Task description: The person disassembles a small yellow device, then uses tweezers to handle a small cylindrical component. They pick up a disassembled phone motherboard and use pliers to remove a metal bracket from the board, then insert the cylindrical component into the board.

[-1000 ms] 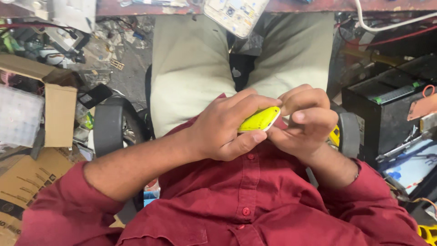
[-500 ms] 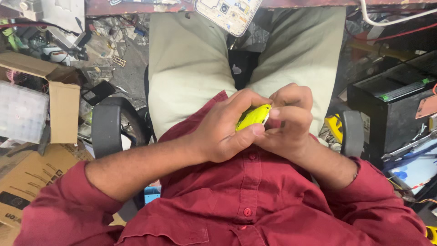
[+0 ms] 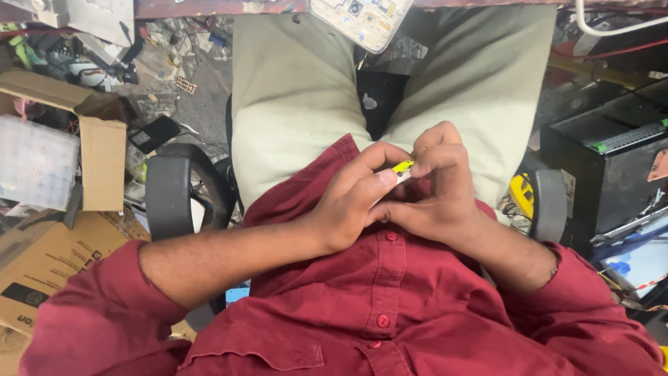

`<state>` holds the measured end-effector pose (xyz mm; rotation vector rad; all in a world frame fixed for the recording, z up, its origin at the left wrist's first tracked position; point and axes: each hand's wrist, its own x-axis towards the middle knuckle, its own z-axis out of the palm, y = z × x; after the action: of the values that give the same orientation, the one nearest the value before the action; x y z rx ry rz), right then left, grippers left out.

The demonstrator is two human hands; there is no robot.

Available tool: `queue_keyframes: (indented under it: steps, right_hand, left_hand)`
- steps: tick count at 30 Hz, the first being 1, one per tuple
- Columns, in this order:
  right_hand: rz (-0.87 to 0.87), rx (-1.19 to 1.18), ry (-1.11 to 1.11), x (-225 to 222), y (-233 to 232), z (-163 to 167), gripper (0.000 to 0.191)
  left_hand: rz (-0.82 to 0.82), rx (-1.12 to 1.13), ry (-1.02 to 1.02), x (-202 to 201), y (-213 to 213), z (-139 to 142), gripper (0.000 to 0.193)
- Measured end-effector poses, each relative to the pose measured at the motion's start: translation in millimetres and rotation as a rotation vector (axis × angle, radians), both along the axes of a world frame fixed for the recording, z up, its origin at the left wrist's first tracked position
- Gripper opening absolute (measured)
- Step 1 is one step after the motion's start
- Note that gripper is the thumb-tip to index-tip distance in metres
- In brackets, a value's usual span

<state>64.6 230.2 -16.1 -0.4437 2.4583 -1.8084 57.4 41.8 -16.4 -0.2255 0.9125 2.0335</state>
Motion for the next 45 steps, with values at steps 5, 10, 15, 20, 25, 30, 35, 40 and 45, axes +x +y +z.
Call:
queue_keyframes:
  steps: [5,10,15,20,25,30,35,40,45]
  right_hand:
    - [0.045,0.073,-0.025,-1,2,11,0.074]
    - [0.063,0.175,0.086,-12,3,26,0.071]
    - [0.072,0.007,0.018,-13,0,29,0.069]
    - [0.120,-0.108,-0.181,-9,1,25,0.063]
    - [0.075,-0.104,-0.253,-1,3,24,0.058]
    - [0.033,0.059,-0.180,3,6,24,0.060]
    - [0.015,0.099,-0.187,3,9,26,0.060]
    - [-0.021,0.149,-0.187,0,9,26,0.055]
    - [-0.072,0.047,-0.337,-3,8,27,0.046]
  left_hand:
    - [0.028,-0.015,0.034,6,1,-3,0.043]
    - [-0.008,0.116,-0.004,1,-2,2,0.035]
    - [0.009,0.011,0.147,-4,-5,10,0.033]
    - [0.115,0.038,0.048,-2,-7,11,0.030]
    - [0.148,0.029,-0.006,0,-4,4,0.025]
    - [0.109,0.056,-0.072,2,-1,-1,0.033]
    - [0.043,0.013,-0.109,2,3,-2,0.041]
    - [-0.051,-0.180,0.039,0,6,4,0.045]
    - [-0.092,-0.172,0.062,-5,11,8,0.040]
